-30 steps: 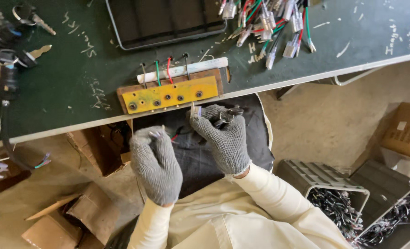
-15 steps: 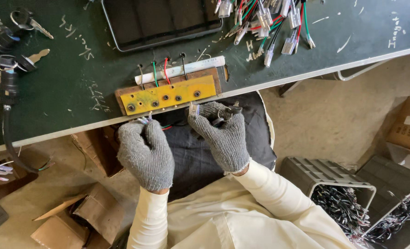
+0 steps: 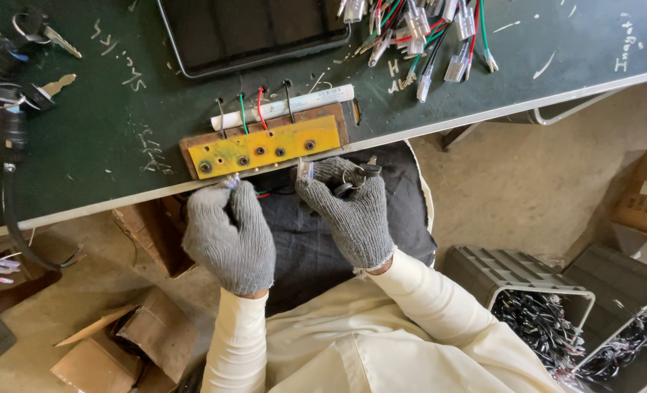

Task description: The person repeatedly picks up small electrical connectors and keys, inserts them into a yellow terminal block, and then removes them. The person handles multiple connectors and keys throughout the clip.

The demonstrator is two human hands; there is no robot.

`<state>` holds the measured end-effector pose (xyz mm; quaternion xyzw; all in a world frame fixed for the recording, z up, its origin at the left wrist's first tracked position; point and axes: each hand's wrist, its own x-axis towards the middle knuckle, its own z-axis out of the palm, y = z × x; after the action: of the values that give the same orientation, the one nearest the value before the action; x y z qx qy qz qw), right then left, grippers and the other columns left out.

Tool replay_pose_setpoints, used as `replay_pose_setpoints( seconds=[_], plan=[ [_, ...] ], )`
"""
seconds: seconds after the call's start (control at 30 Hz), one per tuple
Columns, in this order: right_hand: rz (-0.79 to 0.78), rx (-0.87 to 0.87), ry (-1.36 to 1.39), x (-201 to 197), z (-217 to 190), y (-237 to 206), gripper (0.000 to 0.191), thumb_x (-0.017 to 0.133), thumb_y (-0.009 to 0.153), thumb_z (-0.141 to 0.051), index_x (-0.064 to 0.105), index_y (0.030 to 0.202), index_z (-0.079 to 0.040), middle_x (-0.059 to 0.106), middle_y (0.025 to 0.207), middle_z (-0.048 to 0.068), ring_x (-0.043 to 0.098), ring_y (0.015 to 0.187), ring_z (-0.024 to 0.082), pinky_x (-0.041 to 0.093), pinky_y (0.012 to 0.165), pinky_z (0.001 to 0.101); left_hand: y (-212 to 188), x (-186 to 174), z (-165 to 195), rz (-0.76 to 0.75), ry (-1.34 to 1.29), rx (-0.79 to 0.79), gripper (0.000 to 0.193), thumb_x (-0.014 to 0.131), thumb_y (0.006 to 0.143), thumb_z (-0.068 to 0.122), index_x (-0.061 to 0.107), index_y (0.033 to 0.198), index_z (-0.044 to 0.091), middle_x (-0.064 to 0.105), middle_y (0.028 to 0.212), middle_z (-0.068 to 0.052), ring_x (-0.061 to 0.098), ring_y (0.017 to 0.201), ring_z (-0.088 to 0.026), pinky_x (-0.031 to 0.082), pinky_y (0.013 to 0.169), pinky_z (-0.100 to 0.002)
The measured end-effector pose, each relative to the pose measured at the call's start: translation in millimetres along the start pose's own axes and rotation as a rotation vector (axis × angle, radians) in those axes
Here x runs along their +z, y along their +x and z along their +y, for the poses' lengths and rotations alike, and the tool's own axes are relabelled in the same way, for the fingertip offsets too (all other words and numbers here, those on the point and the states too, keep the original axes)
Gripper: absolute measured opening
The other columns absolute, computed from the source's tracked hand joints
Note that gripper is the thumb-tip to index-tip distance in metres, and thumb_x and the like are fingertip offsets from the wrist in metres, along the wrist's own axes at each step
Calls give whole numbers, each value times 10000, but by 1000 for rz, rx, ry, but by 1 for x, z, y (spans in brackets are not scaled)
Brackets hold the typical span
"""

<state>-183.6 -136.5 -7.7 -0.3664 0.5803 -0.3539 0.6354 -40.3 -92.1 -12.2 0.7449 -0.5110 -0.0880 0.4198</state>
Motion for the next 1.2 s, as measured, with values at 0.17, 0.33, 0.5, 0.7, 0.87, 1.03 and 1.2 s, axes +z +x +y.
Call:
replay_pose_setpoints(
  seconds=[0.17,0.33,0.5,0.7,0.87,1.03,1.2],
  plan=[
    [8,-21,4,0,-2,1,139,773,916,-116,766,997,-2,721,788,-9,619,671,30,518,594,198,-3,-5,6,1,-166,115,89,690,1036,20,604,1057,12,705,1042,-130,716,893,-281,577,847,-358],
    [8,-18,29,0,-2,1,128,775,924,-112,766,996,-7,714,803,-25,600,687,18,502,598,194,-4,-11,16,-134,-288,-104,31,666,1011,0,641,1026,9,727,993,-120,710,781,-196,579,752,-313],
    [-9,-9,-37,-2,-3,2,126,772,934,-126,776,973,-7,703,773,-25,586,665,20,493,588,200,3,-11,21,-188,-181,-40,138,767,968,55,631,942,53,721,885,-81,702,696,-184,551,661,-304],
    [-2,-39,-53,-1,-3,3,135,766,928,-134,777,986,-13,718,795,-27,598,689,16,508,610,199,12,-8,26,-210,120,113,164,798,936,129,641,948,82,682,851,-104,682,735,-318,533,678,-407],
    [-16,-3,24,-1,-4,3,135,764,941,-131,774,964,2,718,802,-20,599,695,23,502,615,205,17,-5,28,-226,160,109,156,800,936,131,647,938,96,683,849,-95,681,729,-312,532,672,-408],
    [-28,-11,12,-2,-4,3,138,765,932,-131,772,975,0,722,802,-17,605,693,24,512,616,204,18,-3,27,-208,201,208,150,795,948,111,648,936,83,658,825,-99,664,701,-297,521,652,-407],
    [-38,-49,10,-1,-5,3,149,759,928,-131,766,1007,-4,730,826,-20,621,711,20,527,625,203,21,5,24,-173,104,272,131,767,997,90,640,1013,66,658,883,-85,666,732,-235,554,700,-358]
  ],
)
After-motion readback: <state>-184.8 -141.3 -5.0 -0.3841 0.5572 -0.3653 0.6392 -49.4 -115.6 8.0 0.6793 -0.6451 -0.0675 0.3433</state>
